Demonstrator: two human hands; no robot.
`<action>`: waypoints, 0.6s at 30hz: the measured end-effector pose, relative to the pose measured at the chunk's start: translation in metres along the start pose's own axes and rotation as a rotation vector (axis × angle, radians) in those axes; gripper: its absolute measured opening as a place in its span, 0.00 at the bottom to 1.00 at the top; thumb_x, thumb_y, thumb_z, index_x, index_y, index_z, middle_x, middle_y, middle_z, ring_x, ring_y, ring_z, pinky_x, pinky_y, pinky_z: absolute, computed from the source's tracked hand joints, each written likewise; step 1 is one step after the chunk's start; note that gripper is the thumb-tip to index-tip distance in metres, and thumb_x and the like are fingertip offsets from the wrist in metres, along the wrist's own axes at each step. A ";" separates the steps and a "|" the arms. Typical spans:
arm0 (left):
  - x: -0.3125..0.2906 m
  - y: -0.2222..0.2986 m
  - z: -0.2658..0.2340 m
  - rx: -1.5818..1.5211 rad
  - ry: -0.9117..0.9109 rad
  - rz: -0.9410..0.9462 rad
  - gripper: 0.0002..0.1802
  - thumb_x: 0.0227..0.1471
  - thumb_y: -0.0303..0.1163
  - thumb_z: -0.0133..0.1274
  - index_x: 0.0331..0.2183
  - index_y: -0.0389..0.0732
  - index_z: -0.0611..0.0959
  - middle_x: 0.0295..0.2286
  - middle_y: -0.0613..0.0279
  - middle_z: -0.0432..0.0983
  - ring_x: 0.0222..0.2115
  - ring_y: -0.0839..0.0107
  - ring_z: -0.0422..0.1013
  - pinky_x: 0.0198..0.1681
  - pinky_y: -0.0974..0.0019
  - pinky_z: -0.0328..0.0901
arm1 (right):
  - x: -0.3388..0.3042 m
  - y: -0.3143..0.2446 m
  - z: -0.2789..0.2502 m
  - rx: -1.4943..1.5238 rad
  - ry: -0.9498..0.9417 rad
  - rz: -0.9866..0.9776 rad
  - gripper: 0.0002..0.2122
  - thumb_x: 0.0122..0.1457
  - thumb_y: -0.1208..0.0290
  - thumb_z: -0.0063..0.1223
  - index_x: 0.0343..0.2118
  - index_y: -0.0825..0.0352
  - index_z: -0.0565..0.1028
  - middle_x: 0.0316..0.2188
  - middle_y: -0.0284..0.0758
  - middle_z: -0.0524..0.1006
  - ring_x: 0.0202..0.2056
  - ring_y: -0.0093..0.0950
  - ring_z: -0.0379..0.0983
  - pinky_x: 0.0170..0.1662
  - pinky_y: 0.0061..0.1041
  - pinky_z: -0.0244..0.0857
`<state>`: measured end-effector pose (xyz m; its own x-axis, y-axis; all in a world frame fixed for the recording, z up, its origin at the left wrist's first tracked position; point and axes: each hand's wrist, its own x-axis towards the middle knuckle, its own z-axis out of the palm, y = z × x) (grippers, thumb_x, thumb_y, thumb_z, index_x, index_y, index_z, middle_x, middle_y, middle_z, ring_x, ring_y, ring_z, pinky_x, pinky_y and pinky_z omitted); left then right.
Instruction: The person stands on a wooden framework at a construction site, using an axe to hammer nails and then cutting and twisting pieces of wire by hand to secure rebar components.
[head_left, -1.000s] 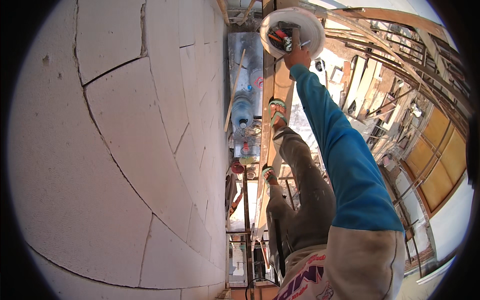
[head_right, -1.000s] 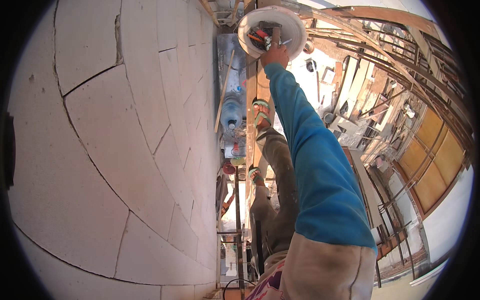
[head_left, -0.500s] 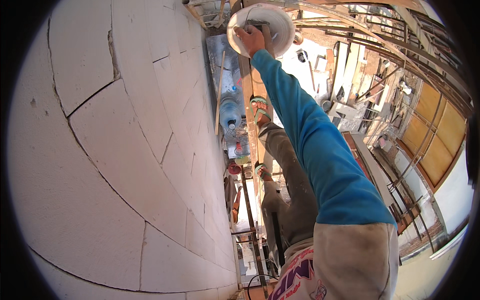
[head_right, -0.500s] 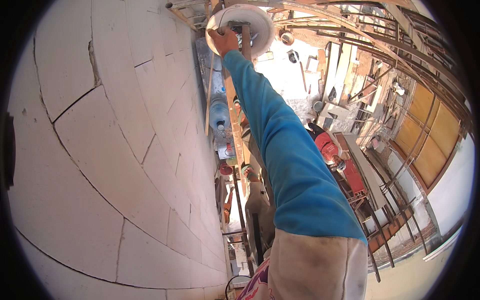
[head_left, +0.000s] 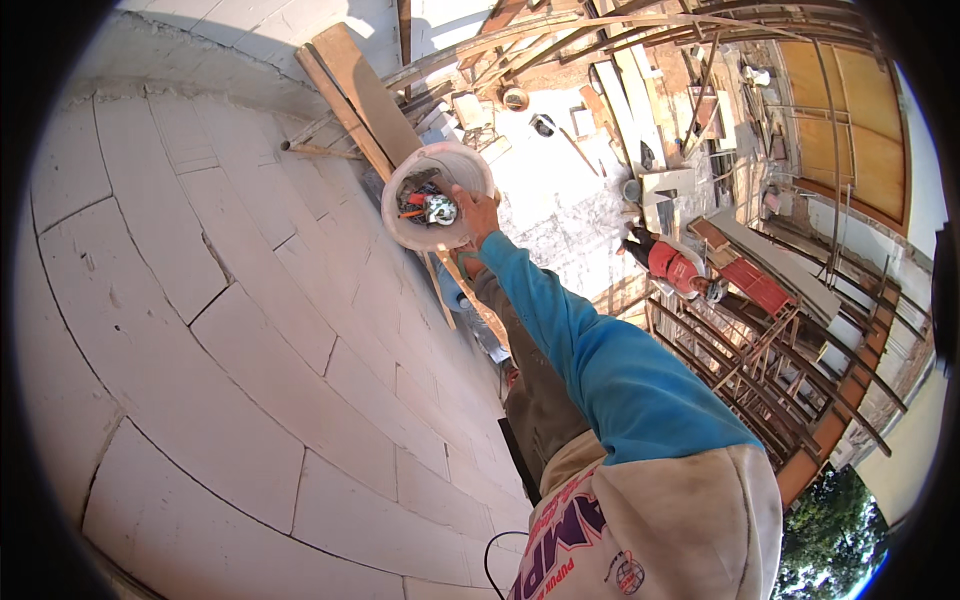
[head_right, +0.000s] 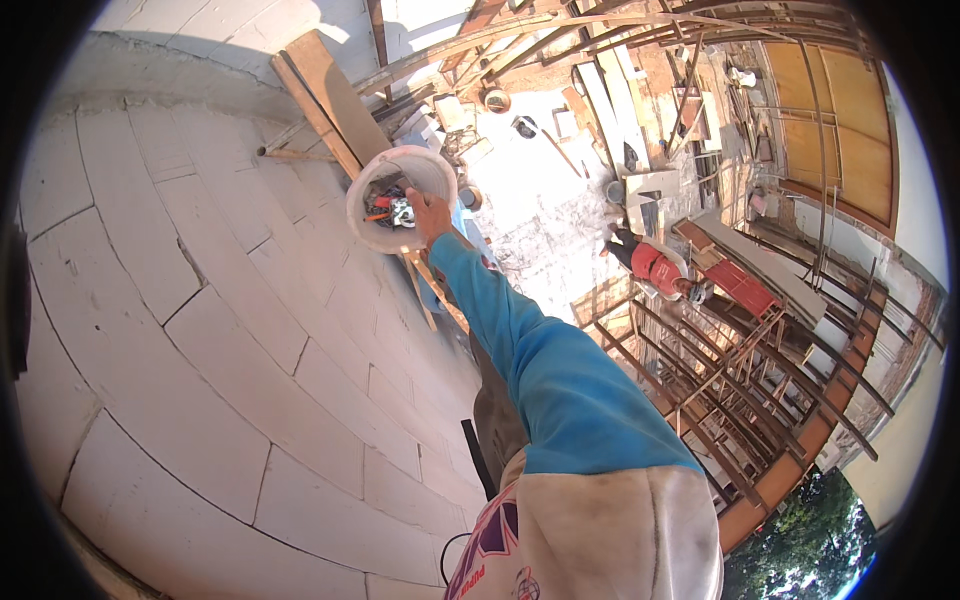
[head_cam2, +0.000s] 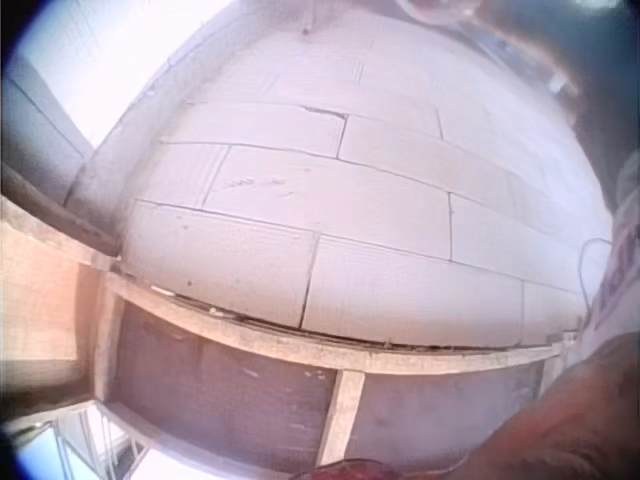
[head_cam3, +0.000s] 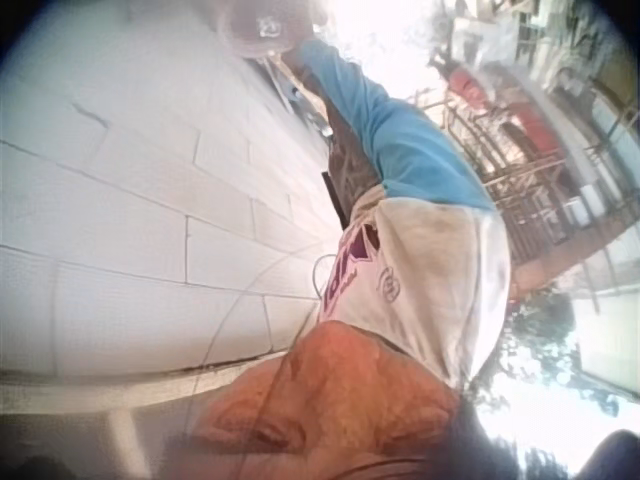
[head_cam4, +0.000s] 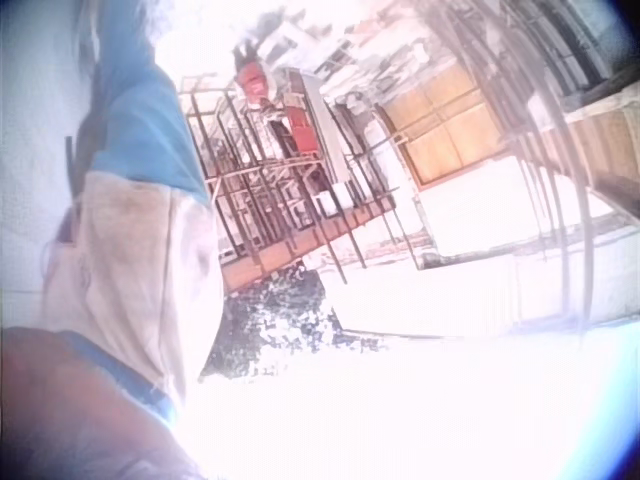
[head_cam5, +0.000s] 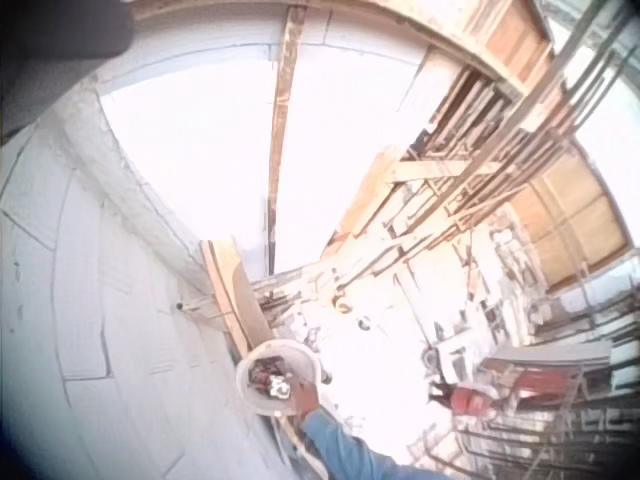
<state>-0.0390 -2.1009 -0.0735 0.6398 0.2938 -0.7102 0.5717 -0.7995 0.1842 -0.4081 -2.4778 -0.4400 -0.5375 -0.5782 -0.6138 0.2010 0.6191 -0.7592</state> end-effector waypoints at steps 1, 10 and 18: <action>0.002 -0.003 -0.004 0.000 -0.019 0.018 0.18 0.59 0.52 0.40 0.30 0.49 0.72 0.15 0.71 0.65 0.16 0.75 0.62 0.19 0.70 0.59 | -0.011 0.005 -0.021 0.011 0.017 0.003 0.25 0.57 0.50 0.51 0.16 0.71 0.70 0.14 0.31 0.65 0.20 0.21 0.58 0.24 0.30 0.54; 0.032 -0.057 -0.070 -0.060 -0.173 0.143 0.18 0.59 0.52 0.40 0.29 0.49 0.72 0.15 0.71 0.65 0.16 0.75 0.62 0.18 0.70 0.59 | -0.129 0.129 -0.245 -0.079 0.316 0.110 0.29 0.54 0.45 0.49 0.27 0.76 0.77 0.22 0.48 0.76 0.28 0.37 0.73 0.34 0.37 0.63; 0.038 -0.067 -0.108 -0.026 -0.291 0.282 0.19 0.59 0.52 0.39 0.28 0.49 0.72 0.15 0.71 0.65 0.16 0.75 0.62 0.18 0.70 0.59 | -0.203 0.283 -0.474 -0.097 0.916 -0.249 0.34 0.53 0.61 0.53 0.62 0.63 0.54 0.38 0.53 0.76 0.40 0.46 0.74 0.44 0.37 0.65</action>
<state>0.0024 -1.9793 -0.0390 0.6032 -0.0986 -0.7915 0.4099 -0.8129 0.4137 -0.6305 -1.9336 -0.4275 -0.9965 -0.0841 0.0022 -0.0523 0.5993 -0.7988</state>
